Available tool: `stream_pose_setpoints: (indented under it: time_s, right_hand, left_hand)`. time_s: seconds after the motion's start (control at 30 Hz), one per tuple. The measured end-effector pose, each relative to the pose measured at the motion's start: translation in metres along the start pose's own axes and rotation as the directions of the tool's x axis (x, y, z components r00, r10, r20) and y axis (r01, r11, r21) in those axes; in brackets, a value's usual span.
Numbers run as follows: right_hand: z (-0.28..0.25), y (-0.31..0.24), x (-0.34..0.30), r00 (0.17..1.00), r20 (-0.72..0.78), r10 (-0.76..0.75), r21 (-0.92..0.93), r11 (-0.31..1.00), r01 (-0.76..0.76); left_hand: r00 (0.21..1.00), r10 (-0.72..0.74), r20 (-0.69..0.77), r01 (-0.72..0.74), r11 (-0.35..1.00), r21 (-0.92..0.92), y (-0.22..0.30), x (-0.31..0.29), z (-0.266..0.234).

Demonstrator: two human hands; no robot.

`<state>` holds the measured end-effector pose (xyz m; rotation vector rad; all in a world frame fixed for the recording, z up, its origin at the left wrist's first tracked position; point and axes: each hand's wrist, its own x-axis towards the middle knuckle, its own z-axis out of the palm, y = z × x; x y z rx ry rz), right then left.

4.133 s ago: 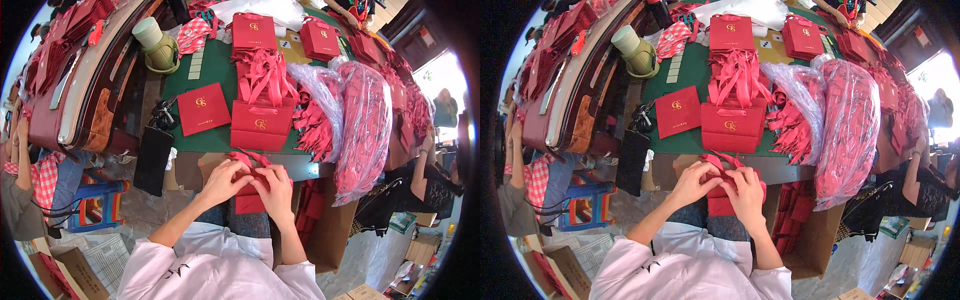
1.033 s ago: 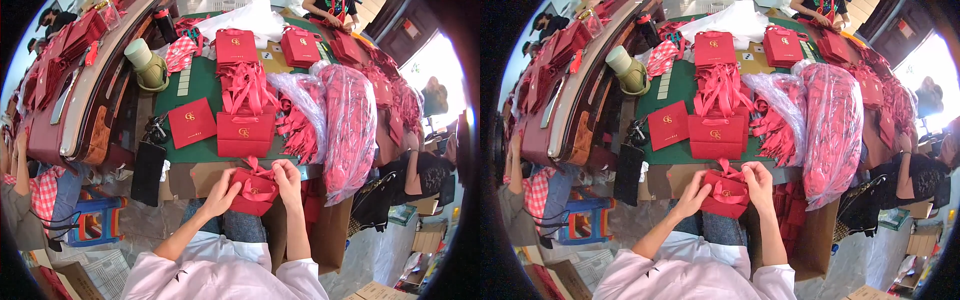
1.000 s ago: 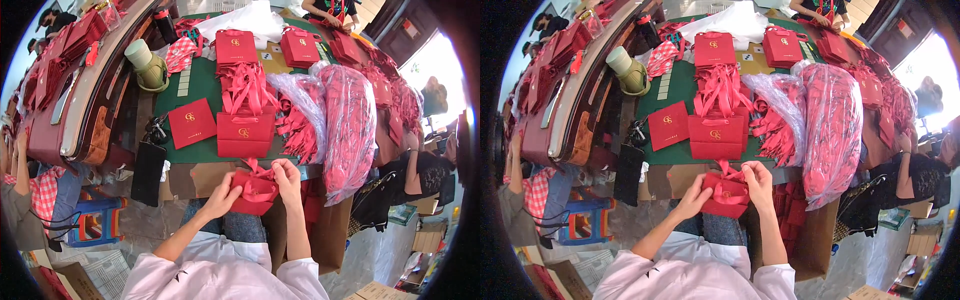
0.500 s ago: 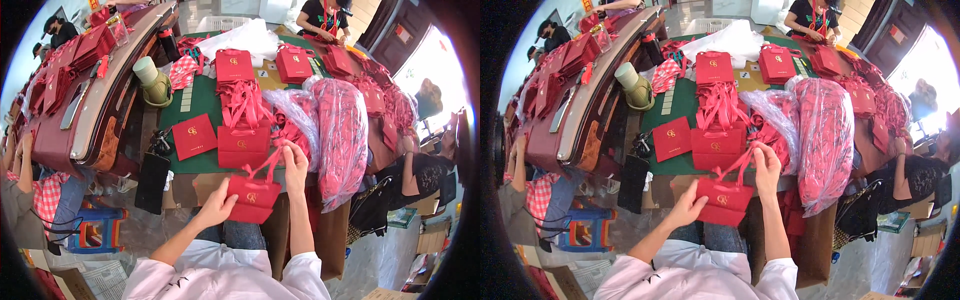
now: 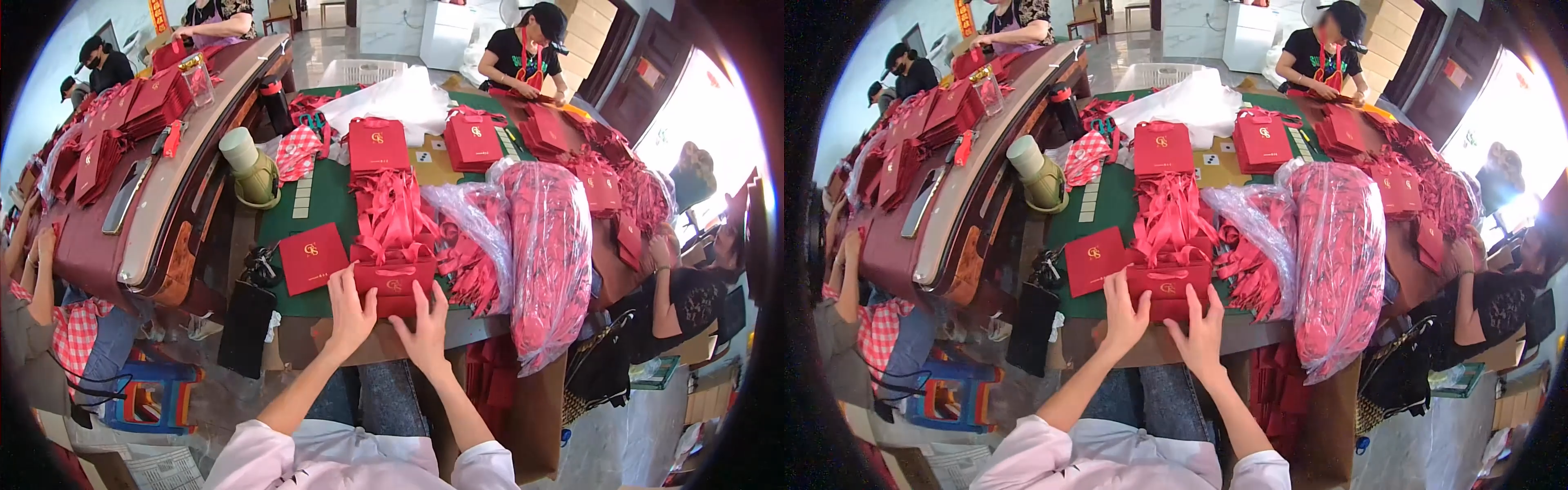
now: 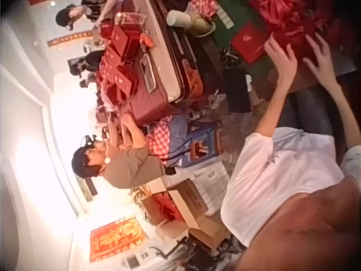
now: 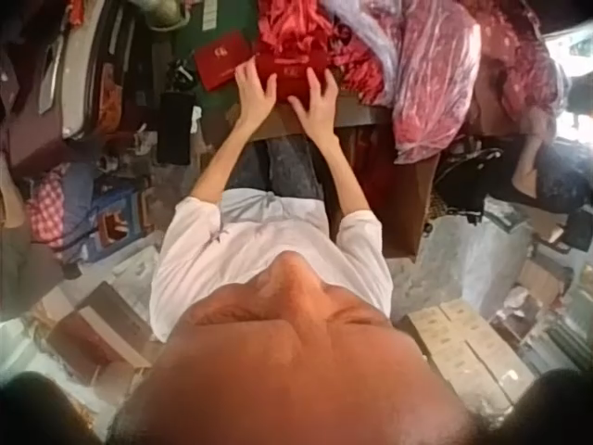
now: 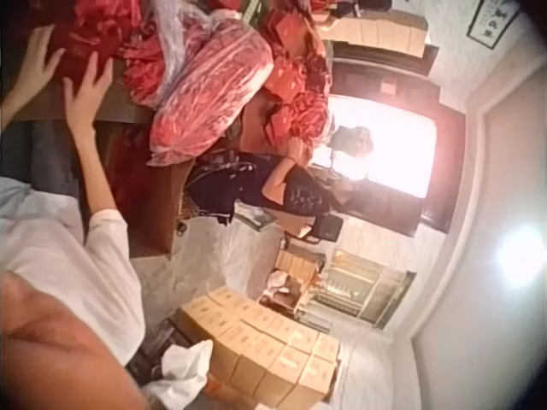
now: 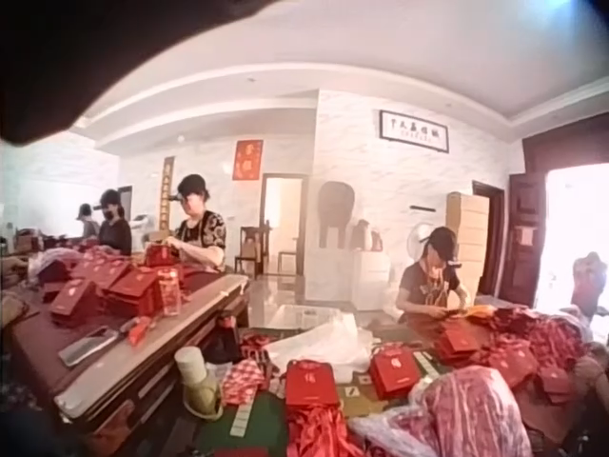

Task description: The person ties decorative ribbons onto small red gift bags by hand.

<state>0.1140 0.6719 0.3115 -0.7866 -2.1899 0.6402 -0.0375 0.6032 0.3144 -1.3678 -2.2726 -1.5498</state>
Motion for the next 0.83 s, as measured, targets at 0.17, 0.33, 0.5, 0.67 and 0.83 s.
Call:
stream_pose_setpoints:
  time_s: [0.17, 0.33, 0.5, 0.67, 0.83]
  right_hand:
    - [0.028, 0.013, 0.008, 0.999, -0.022, -0.026, -0.088, 0.996, 0.024]
    - [0.033, 0.026, 0.02, 1.0, -0.025, -0.001, -0.126, 0.992, -0.002]
    - [0.036, 0.034, 0.042, 0.998, -0.056, 0.028, -0.172, 0.984, -0.037]
    - [0.033, 0.038, 0.044, 0.995, -0.089, -0.043, -0.178, 0.984, 0.027]
    - [0.022, 0.029, 0.032, 0.998, -0.059, 0.015, -0.099, 0.995, -0.021]
  left_hand:
    - [0.996, -0.084, -0.018, 0.084, 0.996, -0.002, -0.013, -0.004, 0.016]
    - [0.981, -0.154, 0.122, 0.159, 0.987, -0.028, -0.023, 0.002, 0.032]
    - [0.993, -0.073, 0.088, 0.07, 0.997, 0.044, -0.025, 0.016, 0.044]
    - [0.983, -0.118, 0.138, 0.115, 0.993, 0.027, -0.027, 0.02, 0.042]
    - [0.983, -0.081, 0.163, 0.083, 0.997, -0.003, -0.023, 0.01, 0.032]
